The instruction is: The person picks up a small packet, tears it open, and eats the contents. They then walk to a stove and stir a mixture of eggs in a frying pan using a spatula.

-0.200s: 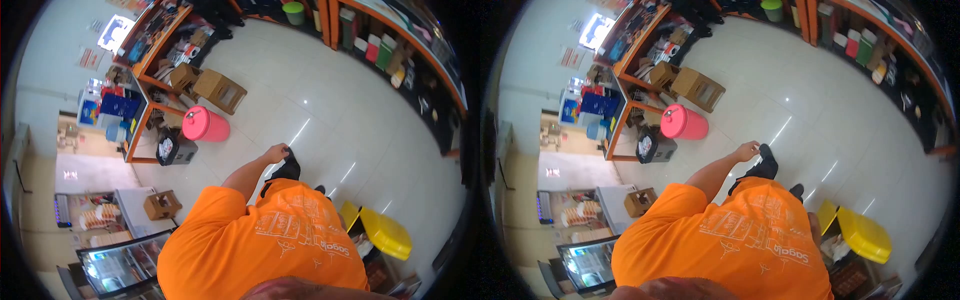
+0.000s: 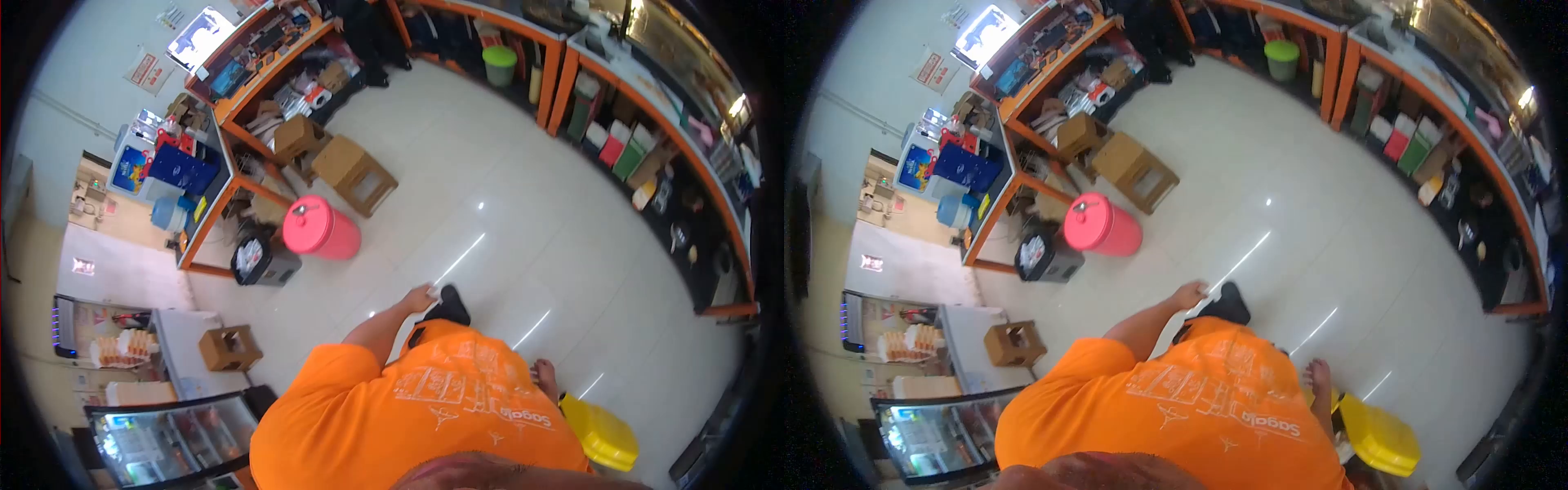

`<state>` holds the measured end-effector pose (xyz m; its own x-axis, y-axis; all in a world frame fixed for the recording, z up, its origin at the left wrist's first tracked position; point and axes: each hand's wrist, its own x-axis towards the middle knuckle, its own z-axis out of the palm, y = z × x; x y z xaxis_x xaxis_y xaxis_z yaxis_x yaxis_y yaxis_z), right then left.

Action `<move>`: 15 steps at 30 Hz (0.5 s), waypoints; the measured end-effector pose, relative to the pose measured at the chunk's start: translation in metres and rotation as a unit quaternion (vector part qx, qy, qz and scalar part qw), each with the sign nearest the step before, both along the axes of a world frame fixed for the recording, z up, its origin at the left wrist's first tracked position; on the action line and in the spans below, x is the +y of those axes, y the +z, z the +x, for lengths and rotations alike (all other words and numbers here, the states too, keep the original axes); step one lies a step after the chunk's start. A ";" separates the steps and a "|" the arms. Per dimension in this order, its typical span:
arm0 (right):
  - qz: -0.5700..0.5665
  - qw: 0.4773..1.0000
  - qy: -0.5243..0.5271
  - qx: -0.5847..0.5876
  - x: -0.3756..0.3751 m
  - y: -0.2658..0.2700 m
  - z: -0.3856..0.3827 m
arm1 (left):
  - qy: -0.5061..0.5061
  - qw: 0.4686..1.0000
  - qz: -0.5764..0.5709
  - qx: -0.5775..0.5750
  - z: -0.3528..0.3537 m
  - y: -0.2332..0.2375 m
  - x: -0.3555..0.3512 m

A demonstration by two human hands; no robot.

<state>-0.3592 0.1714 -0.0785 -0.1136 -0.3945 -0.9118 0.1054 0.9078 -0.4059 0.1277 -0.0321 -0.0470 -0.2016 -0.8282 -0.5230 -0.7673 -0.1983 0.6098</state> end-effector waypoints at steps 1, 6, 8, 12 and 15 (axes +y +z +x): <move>0.000 1.000 -0.011 0.029 -0.026 0.001 -0.003 | 0.005 0.999 0.002 -0.048 0.028 0.002 -0.001; 0.005 0.982 -0.097 0.161 -0.132 0.039 -0.042 | 0.043 0.993 0.047 -0.100 0.141 -0.023 -0.011; -0.033 0.981 -0.095 0.167 -0.181 0.048 -0.030 | 0.076 0.990 0.056 -0.100 0.172 -0.014 -0.033; -0.063 0.985 -0.011 0.162 -0.258 0.048 0.016 | 0.152 0.985 0.048 -0.066 0.190 -0.006 -0.072; -0.045 0.989 0.080 0.118 -0.310 0.043 0.061 | 0.213 0.975 0.050 -0.022 0.180 0.000 -0.094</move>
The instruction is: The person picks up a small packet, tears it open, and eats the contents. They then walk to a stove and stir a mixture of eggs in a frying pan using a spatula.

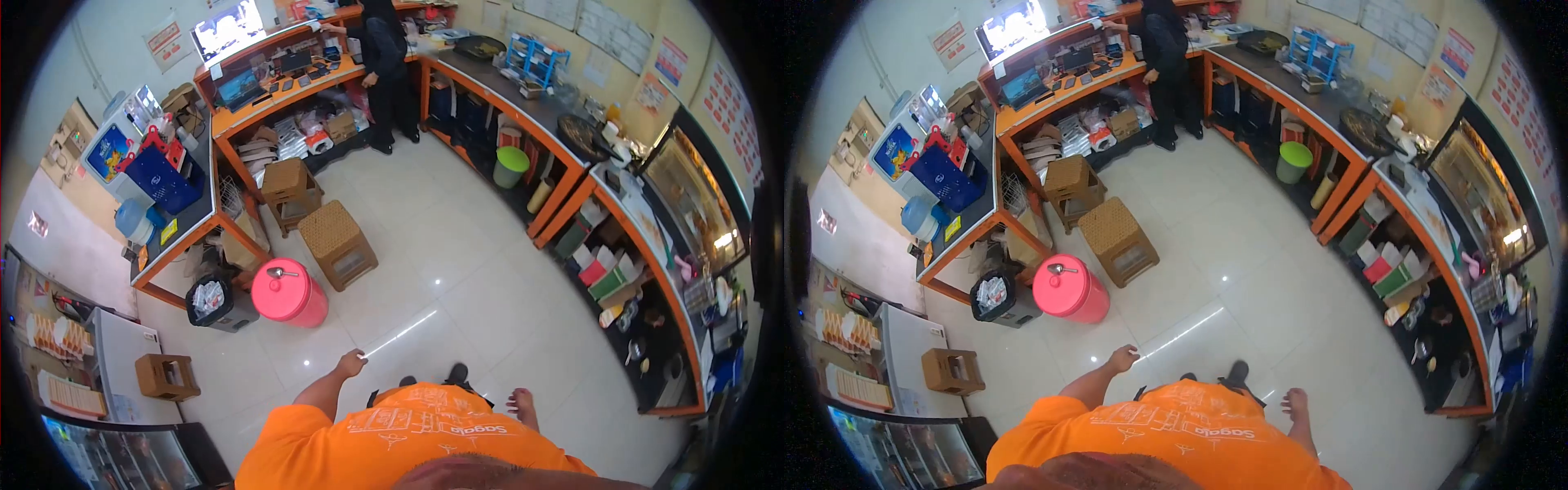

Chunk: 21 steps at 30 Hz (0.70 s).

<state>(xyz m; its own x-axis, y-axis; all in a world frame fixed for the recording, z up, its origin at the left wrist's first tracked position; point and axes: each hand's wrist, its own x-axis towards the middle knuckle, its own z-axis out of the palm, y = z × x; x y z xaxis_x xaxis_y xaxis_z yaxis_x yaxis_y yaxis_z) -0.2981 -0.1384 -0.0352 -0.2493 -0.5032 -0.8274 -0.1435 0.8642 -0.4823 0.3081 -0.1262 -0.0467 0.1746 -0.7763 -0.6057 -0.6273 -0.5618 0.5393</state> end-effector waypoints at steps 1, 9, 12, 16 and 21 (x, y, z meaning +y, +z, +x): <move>0.011 0.999 0.036 -0.001 -0.016 0.002 0.013 | 0.023 1.000 0.000 0.016 -0.005 -0.006 -0.003; -0.027 0.891 0.449 0.062 -0.174 -0.021 0.019 | 0.041 0.991 0.051 0.114 -0.009 -0.112 0.022; -0.165 0.639 0.729 0.183 -0.248 -0.069 -0.004 | 0.063 0.991 0.099 0.064 0.010 -0.095 -0.008; -0.178 0.467 0.835 0.230 -0.401 -0.125 0.029 | 0.127 0.989 0.074 -0.018 0.043 -0.071 -0.083; 0.006 0.759 0.607 0.237 -0.621 -0.146 0.178 | 0.221 0.973 -0.044 -0.045 0.052 -0.046 -0.218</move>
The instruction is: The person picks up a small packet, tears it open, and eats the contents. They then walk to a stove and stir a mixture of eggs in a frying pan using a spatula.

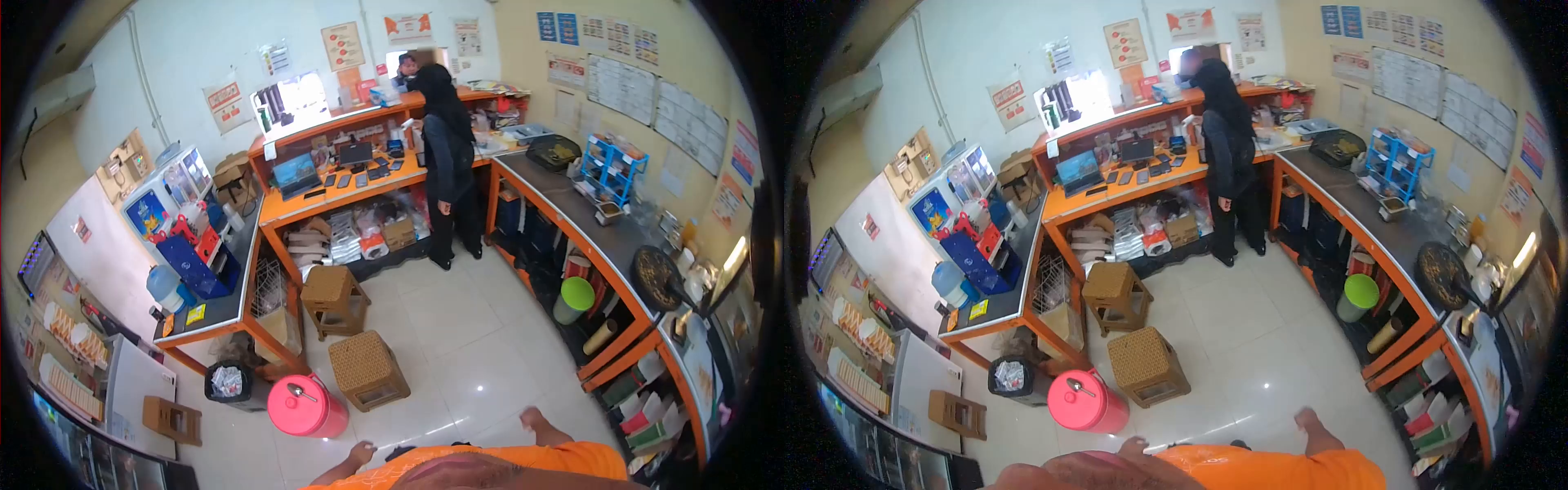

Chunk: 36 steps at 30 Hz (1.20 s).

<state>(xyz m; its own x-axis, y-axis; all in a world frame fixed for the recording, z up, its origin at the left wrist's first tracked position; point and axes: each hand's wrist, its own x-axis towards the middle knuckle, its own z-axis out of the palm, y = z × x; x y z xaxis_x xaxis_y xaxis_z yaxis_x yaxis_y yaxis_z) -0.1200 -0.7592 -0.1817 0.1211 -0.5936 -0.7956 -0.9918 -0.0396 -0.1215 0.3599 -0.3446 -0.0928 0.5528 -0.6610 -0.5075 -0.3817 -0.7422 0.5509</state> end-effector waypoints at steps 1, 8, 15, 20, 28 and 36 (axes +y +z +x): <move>-0.092 0.988 0.113 -0.057 -0.039 0.013 0.029 | 0.022 0.999 -0.017 0.033 -0.001 -0.001 -0.028; -0.139 0.901 0.002 -0.411 -0.192 0.084 0.251 | 0.051 0.987 -0.114 0.103 0.014 0.079 -0.169; 0.091 0.978 0.030 -0.186 -0.156 0.121 0.281 | -0.044 0.989 0.114 0.081 0.132 -0.065 -0.152; 0.134 0.975 0.043 -0.170 -0.156 0.147 0.278 | -0.319 0.928 0.185 -0.058 0.215 -0.092 -0.249; 0.142 0.975 -0.057 -0.161 -0.269 0.137 0.354 | 0.042 0.980 -0.147 0.124 0.340 -0.007 -0.466; 0.183 0.969 0.110 -0.121 -0.422 0.088 0.464 | -0.047 0.993 0.041 0.099 0.384 -0.081 -0.499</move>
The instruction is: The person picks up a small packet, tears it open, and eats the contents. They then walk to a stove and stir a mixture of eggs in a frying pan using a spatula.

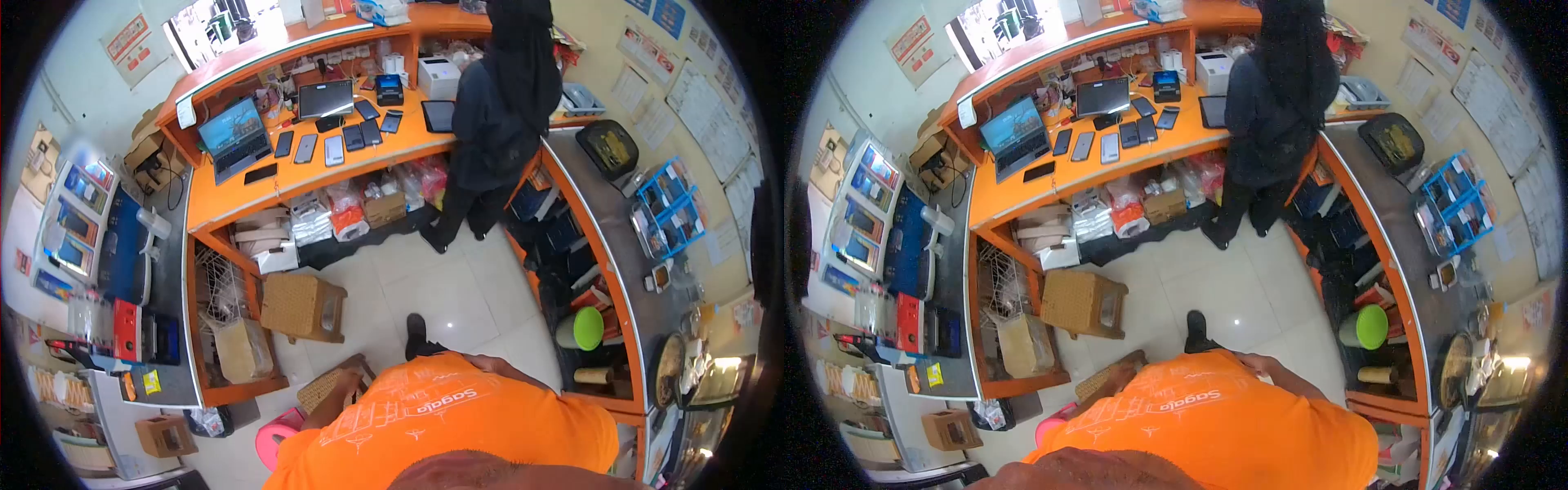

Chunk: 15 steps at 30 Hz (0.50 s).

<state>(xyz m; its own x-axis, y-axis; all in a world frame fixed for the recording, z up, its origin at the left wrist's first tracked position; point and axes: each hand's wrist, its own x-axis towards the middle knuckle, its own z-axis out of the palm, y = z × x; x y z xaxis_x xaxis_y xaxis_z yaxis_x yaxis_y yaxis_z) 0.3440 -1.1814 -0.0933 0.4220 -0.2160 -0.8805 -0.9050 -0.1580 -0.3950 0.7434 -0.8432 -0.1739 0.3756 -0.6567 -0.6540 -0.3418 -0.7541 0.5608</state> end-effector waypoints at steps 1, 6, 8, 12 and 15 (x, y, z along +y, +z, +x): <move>-0.008 0.999 0.038 0.003 -0.028 -0.009 0.017 | -0.002 0.999 0.014 -0.040 0.006 -0.010 0.004; -0.137 0.963 0.227 0.037 -0.179 -0.054 0.123 | 0.259 0.961 -0.098 -0.016 0.062 0.016 0.011; -0.190 0.950 0.239 -0.058 -0.247 -0.080 0.167 | 0.300 0.952 -0.040 -0.044 0.076 0.024 0.007; -0.283 0.908 0.237 -0.197 -0.337 0.009 0.291 | 0.462 0.876 -0.097 0.095 0.095 0.070 -0.059; -0.240 0.933 -0.003 -0.269 -0.381 0.002 0.359 | 0.498 0.848 -0.071 0.167 0.116 0.073 -0.095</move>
<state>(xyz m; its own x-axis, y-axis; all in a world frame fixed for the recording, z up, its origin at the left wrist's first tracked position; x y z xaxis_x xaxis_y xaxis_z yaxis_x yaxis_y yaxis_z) 0.7034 -1.5628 -0.0912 0.7721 -0.5351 -0.3428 -0.5979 -0.4288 -0.6772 0.8596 -0.9387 -0.1006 0.5992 -0.2031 -0.7744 0.6212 -0.4924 0.6097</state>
